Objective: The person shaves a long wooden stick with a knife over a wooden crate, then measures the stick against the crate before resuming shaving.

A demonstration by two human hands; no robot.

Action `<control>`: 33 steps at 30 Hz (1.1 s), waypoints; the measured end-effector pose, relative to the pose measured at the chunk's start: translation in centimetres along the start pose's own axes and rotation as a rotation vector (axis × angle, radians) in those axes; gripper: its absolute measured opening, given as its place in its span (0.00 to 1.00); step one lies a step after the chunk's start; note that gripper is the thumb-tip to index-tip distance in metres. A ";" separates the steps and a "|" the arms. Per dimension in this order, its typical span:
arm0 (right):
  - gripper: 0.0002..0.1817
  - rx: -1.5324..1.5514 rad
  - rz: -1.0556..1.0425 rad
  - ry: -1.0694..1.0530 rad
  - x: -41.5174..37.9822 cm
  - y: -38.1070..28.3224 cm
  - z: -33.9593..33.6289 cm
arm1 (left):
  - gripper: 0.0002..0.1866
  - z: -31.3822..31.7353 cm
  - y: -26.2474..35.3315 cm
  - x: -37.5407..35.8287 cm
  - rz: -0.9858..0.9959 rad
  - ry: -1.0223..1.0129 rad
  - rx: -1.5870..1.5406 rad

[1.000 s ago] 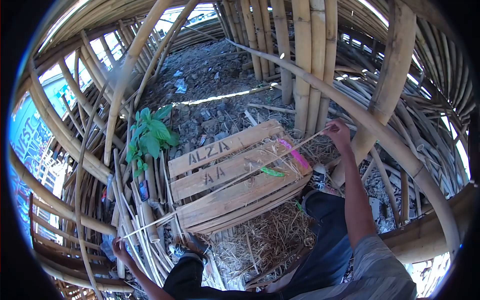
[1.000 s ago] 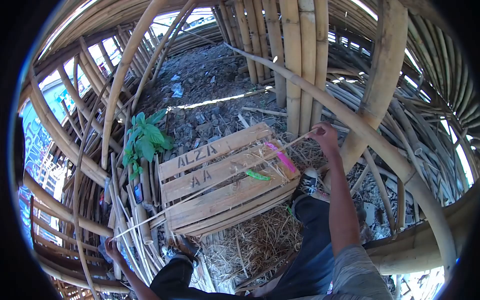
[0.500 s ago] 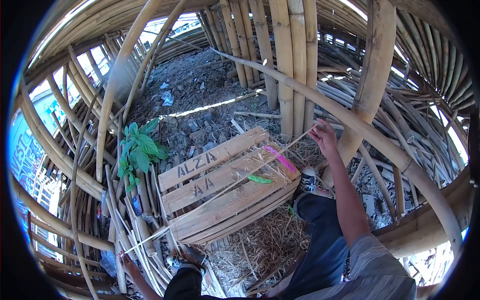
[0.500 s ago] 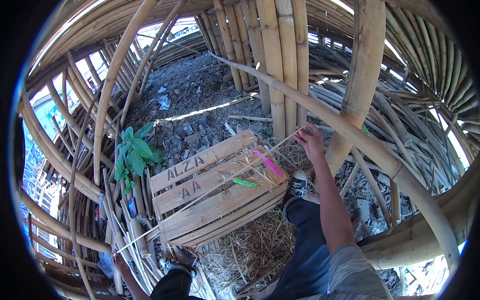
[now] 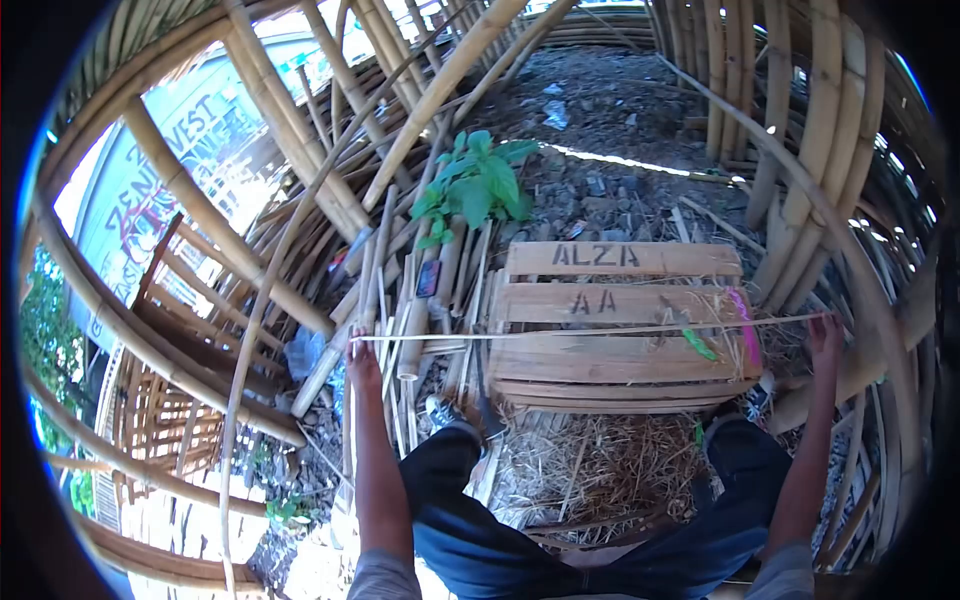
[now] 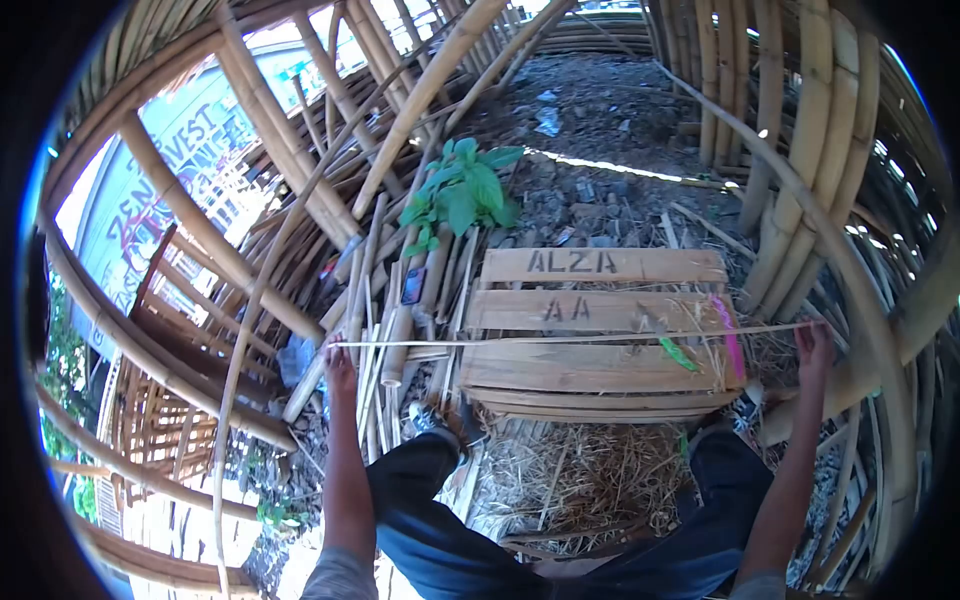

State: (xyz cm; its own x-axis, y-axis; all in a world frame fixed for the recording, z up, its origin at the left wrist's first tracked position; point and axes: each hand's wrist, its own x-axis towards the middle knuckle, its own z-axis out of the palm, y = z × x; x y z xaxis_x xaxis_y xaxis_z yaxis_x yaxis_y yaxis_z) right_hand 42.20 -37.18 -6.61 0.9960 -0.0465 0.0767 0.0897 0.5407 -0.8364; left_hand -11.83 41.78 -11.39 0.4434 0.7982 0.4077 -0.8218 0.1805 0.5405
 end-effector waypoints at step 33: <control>0.04 -0.119 0.106 0.068 -0.2 1.0 -0.5 | 0.14 5.2 0.1 -0.3 0.052 0.295 0.159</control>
State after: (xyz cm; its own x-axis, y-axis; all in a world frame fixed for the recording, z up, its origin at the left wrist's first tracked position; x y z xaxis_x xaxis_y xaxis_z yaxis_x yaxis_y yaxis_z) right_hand 42.12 -37.06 -7.70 0.9974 -0.0534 -0.0489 -0.0203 0.4425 -0.8965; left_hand -10.14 38.58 -7.60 0.2604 0.9402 0.2194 -0.7642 0.0618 0.6421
